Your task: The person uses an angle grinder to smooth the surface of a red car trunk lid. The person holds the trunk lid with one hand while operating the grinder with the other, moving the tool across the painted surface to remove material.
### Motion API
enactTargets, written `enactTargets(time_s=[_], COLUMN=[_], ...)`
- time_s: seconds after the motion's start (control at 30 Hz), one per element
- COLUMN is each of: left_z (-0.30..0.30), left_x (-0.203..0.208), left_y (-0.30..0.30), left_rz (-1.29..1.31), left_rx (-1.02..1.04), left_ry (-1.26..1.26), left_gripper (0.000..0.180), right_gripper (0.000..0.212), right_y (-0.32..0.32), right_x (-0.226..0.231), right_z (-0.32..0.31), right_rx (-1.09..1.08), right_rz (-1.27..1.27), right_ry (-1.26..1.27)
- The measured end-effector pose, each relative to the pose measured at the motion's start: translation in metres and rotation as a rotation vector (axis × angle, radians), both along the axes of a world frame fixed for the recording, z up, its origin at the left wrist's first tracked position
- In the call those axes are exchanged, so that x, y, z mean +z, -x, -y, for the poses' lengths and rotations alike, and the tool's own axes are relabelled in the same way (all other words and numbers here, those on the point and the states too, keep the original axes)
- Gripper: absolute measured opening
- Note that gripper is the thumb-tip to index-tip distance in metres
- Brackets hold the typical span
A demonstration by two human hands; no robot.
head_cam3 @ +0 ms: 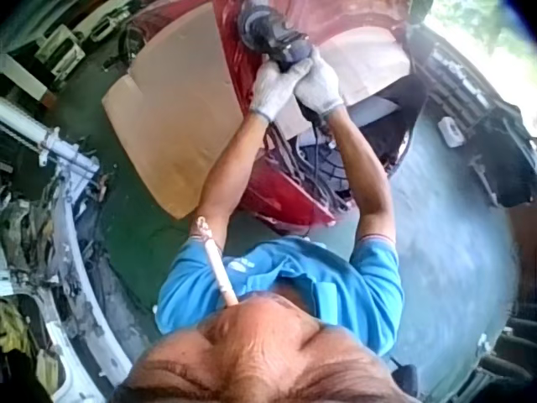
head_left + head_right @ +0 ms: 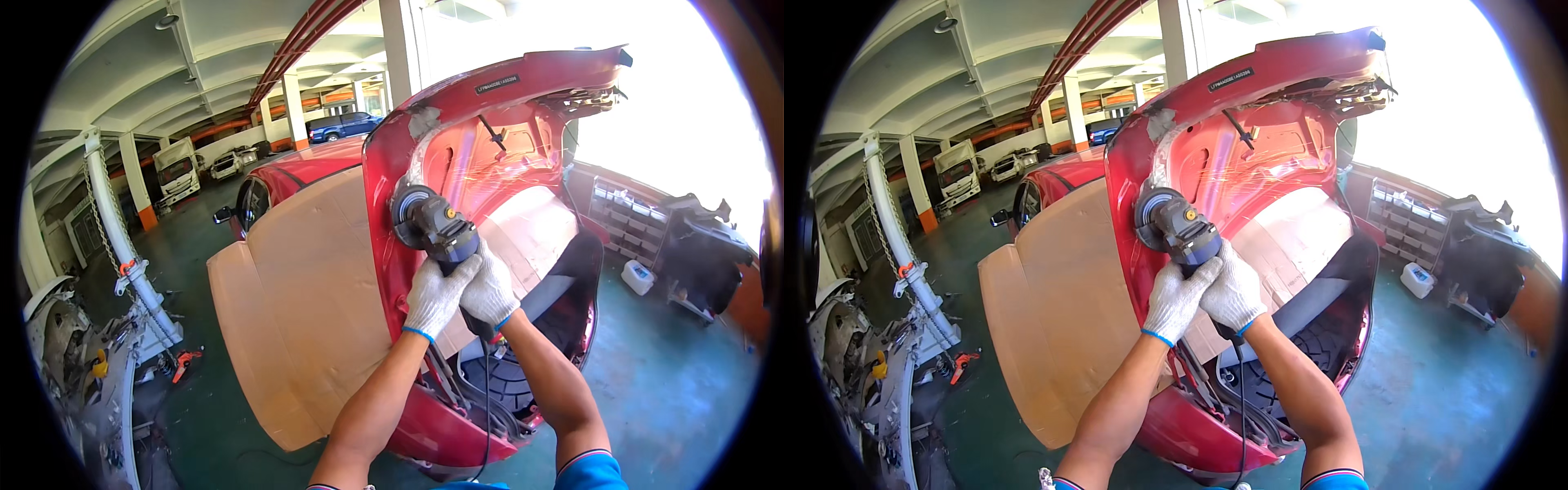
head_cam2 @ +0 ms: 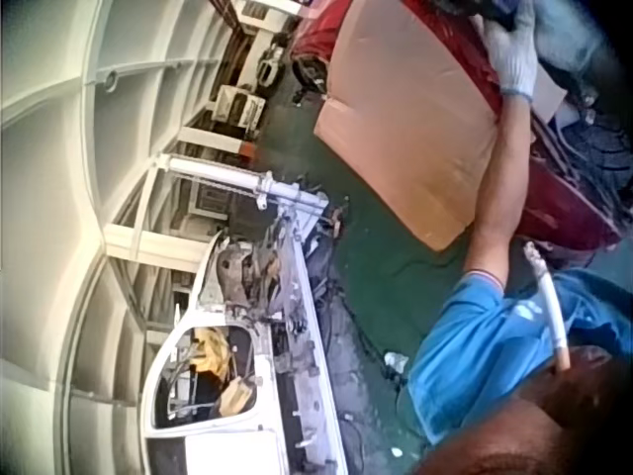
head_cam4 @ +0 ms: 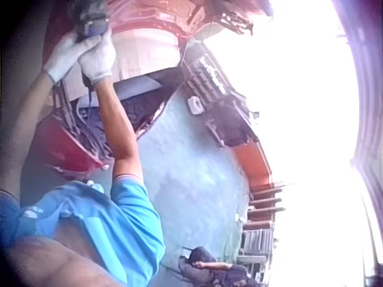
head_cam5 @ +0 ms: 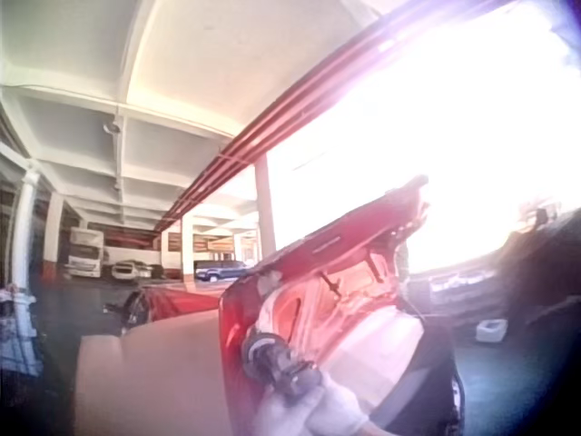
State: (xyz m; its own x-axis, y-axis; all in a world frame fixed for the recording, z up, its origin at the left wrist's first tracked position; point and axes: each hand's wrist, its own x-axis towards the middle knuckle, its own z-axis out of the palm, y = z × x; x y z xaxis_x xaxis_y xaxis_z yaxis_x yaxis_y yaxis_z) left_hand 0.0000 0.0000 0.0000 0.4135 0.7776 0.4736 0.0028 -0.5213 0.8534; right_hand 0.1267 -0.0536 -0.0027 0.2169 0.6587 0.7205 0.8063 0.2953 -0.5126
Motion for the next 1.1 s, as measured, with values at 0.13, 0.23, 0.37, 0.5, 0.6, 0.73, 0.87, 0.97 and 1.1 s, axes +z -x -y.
enactTargets(time_s=[0.13,0.23,0.37,0.5,0.6,0.73,0.87,0.97,1.1], left_z=[0.003,0.006,0.018,0.009,0.014,0.021,0.013,0.021,0.040], left_x=[0.010,0.004,0.004,0.014,0.015,0.015,0.017,-0.011,-0.008], left_y=[-0.006,-0.010,-0.006,-0.008,-0.011,-0.013,-0.012,-0.014,-0.019], left_rz=[0.040,0.016,0.035,-0.014,0.085,0.113,0.237,0.388,0.484], left_rx=[0.031,0.040,0.010,0.011,-0.042,-0.021,-0.161,-0.197,-0.341], left_ry=[-0.050,-0.013,0.034,0.037,0.042,0.047,0.165,0.171,0.431], left_gripper=[0.068,0.067,0.066,0.063,0.054,0.052,0.046,0.054,0.051], right_gripper=[0.069,0.067,0.065,0.065,0.066,0.060,0.062,0.068,0.067], right_y=[-0.005,-0.010,-0.006,-0.005,-0.008,-0.012,-0.002,-0.002,-0.005], right_x=[0.009,0.002,-0.001,0.019,0.022,0.015,0.037,0.042,0.049], right_z=[-0.003,0.001,0.010,0.014,0.015,0.009,0.020,0.041,0.058], right_rx=[0.021,0.014,0.024,-0.009,-0.018,-0.034,-0.046,-0.037,-0.126], right_rz=[0.015,-0.006,-0.029,0.003,-0.007,0.008,0.011,0.106,0.151], right_ry=[-0.072,-0.029,0.024,0.010,0.078,0.042,0.092,0.218,0.271])
